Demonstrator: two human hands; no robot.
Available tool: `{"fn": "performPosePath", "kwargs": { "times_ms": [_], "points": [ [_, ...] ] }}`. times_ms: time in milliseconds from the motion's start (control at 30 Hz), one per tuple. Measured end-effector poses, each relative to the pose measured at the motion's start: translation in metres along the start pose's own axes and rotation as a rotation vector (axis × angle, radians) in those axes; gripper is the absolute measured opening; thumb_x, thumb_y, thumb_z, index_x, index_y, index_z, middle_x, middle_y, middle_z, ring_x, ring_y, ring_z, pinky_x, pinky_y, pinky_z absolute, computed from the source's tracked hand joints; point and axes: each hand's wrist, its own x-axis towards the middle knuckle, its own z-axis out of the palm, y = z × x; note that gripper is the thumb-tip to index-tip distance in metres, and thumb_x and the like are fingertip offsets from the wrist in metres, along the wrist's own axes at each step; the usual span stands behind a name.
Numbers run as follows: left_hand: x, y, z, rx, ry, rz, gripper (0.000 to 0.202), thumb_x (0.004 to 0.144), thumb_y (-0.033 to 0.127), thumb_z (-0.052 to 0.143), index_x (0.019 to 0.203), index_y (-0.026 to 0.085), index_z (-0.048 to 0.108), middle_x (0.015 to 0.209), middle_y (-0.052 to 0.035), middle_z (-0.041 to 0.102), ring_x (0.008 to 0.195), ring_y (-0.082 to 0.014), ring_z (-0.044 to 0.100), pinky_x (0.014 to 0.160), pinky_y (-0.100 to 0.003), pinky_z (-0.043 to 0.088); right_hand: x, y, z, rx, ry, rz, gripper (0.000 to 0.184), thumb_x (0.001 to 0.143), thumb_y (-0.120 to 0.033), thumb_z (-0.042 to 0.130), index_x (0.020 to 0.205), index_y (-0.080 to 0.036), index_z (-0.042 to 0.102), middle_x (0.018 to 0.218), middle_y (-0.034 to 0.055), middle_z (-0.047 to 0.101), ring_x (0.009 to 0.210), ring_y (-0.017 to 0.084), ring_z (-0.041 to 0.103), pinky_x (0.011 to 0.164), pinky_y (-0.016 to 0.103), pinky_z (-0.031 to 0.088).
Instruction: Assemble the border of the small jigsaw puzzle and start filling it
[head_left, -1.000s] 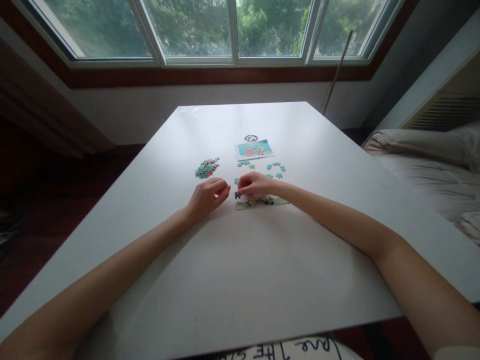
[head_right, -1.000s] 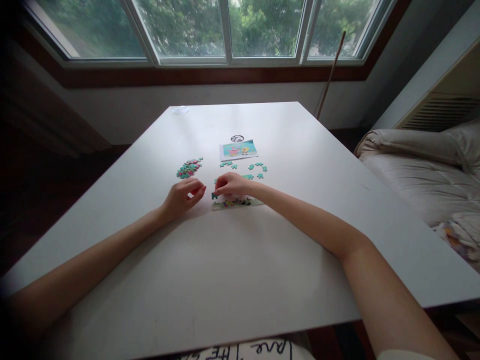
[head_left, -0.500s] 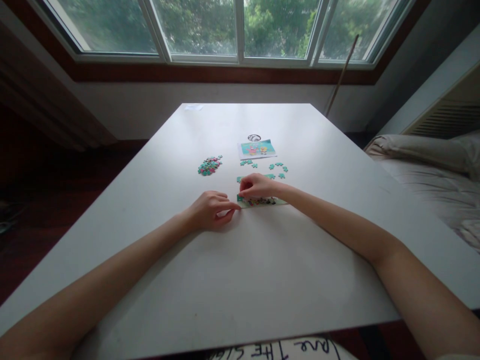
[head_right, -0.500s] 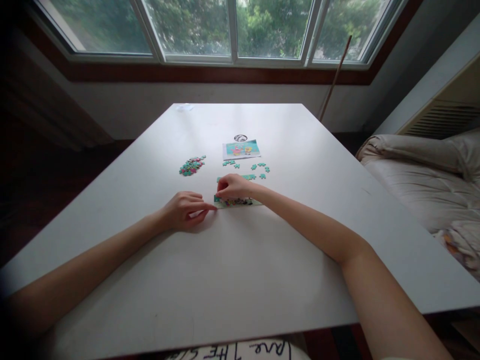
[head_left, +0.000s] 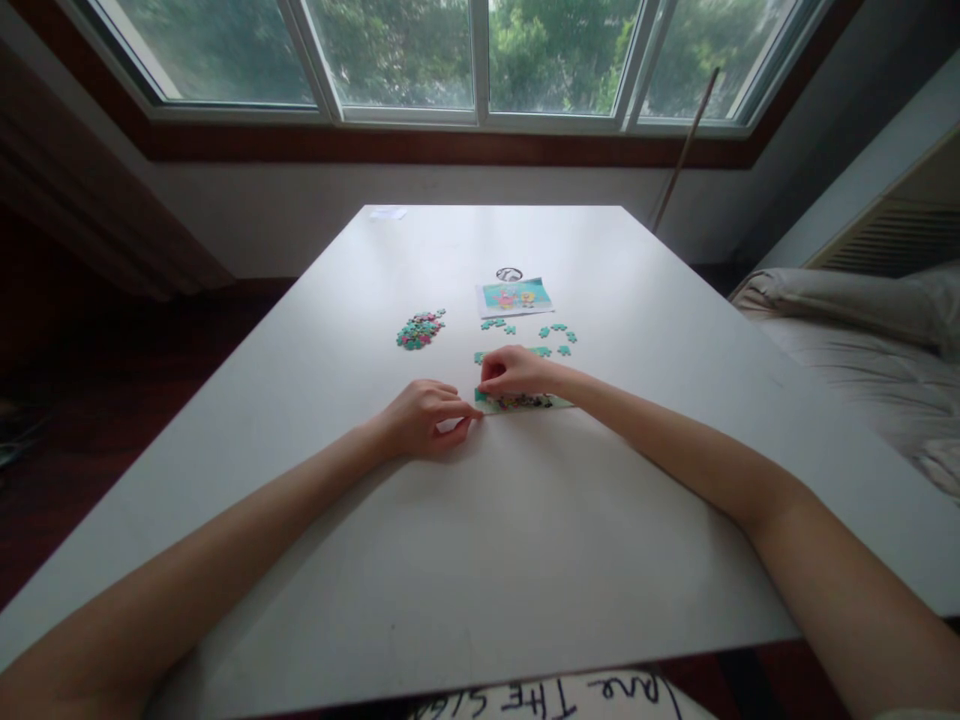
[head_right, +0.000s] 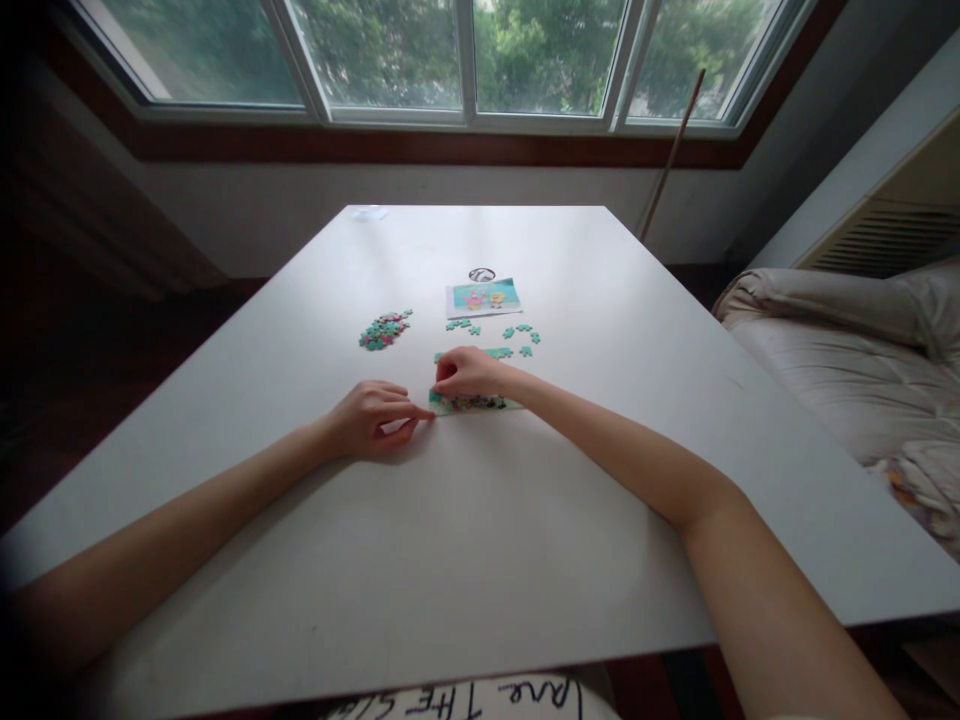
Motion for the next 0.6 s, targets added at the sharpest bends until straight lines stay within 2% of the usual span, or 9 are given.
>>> {"fn": "performPosePath", "kwargs": {
  "times_ms": [233,400,500,600],
  "points": [
    [0.000,0.000,0.000,0.002,0.014,0.022,0.023,0.080,0.017,0.048,0.088,0.021,0.069,0.050,0.0022,0.053,0.047,-0.0097,0.046,0.052,-0.022,0.036,-0.003,-0.002,0.000,0.012,0.019,-0.001,0.012,0.065,-0.025,0.062,0.068,-0.013,0.060,0.059,-0.0038,0.053,0.056,0.008,0.044,0.053,0.021,0.030],
    [-0.001,0.001,-0.002,0.005,0.028,0.012,0.023,0.080,0.017,0.047,0.089,0.021,0.068,0.051,0.0024,0.053,0.047,-0.0093,0.046,0.051,-0.022,0.035,-0.001,0.001,-0.003,0.145,0.013,-0.004,0.020,0.071,-0.033,0.059,0.069,-0.013,0.058,0.057,-0.0038,0.051,0.055,0.008,0.043,0.054,0.022,0.031],
    [-0.001,0.001,-0.002,0.035,0.055,-0.048,0.025,0.082,0.018,0.045,0.092,0.021,0.067,0.049,0.0036,0.050,0.045,-0.0086,0.044,0.050,-0.021,0.034,0.002,0.007,-0.006,0.263,0.002,0.003,0.025,0.074,-0.038,0.056,0.068,-0.013,0.056,0.055,-0.0042,0.049,0.052,0.007,0.041,0.052,0.022,0.029],
    [-0.001,-0.001,0.001,0.101,0.040,-0.187,0.028,0.086,0.029,0.047,0.106,0.020,0.064,0.048,0.0052,0.049,0.043,-0.0082,0.044,0.049,-0.020,0.031,0.003,0.014,-0.008,0.395,-0.031,-0.020,0.028,0.073,-0.041,0.059,0.069,-0.013,0.056,0.057,-0.0041,0.050,0.050,0.006,0.039,0.050,0.022,0.028]
  ]
}}
